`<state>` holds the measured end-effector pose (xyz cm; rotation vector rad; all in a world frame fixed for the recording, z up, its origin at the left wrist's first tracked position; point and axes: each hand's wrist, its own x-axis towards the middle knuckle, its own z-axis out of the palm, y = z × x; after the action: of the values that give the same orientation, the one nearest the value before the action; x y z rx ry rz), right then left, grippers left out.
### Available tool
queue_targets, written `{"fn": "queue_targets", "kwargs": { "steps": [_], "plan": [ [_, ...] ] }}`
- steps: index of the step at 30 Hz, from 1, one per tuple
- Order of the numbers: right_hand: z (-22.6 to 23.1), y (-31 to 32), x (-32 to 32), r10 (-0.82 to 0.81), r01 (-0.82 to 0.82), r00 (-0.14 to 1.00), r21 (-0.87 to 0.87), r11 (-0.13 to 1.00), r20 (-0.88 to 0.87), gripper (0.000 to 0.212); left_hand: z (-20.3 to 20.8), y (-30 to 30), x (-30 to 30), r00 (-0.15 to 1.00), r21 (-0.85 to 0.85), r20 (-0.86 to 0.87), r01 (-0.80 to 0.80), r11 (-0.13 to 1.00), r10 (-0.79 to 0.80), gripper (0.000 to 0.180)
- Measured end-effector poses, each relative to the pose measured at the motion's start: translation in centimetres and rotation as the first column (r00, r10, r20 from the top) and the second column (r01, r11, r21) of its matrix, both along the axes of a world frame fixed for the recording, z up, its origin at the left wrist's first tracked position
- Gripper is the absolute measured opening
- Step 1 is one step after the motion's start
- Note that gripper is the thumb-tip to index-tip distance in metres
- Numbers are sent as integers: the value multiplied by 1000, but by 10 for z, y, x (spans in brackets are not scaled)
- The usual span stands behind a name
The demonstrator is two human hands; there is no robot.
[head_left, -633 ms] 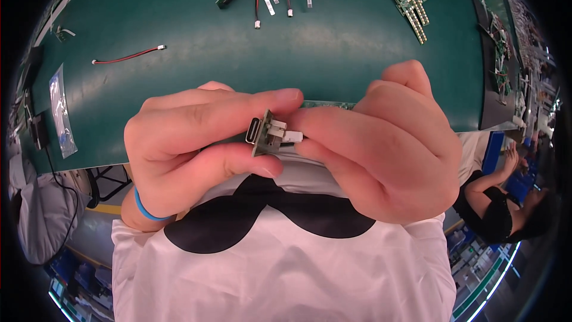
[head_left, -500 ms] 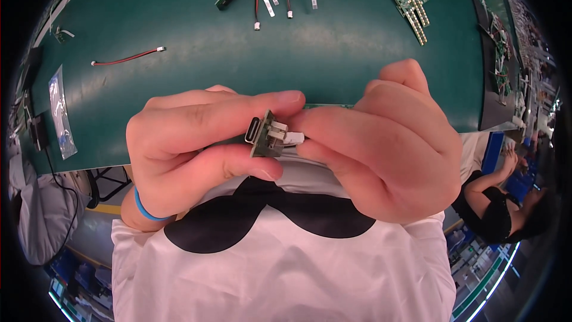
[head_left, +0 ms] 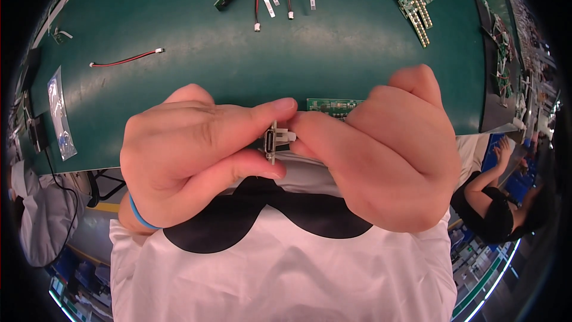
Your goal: The person connects ribbon cables and wire harnesses to circuit boards by hand, plugging the connectors into ports on the boards.
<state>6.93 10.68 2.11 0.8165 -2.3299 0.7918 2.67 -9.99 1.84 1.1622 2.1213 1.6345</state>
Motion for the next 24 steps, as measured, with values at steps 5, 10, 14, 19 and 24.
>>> {"fn": "queue_targets", "kwargs": {
  "steps": [5,10,14,19,24],
  "plan": [
    [7,0,-1,40,-39,996,-4,999,75,27,12,1,2,995,-187,-96,-1,982,-17,46],
    [12,0,-19,71,-53,961,-72,996,268,18,10,17,11,957,-58,192,-212,976,219,39],
    [7,24,-31,140,85,900,-481,873,412,33,-4,14,10,797,243,571,-391,887,195,31],
    [-22,37,3,352,213,636,-594,776,687,86,0,-1,6,808,316,585,-307,898,70,39],
    [-22,12,13,510,243,638,-780,577,576,85,12,-3,20,761,350,649,-296,889,-2,47]
  ]
}}
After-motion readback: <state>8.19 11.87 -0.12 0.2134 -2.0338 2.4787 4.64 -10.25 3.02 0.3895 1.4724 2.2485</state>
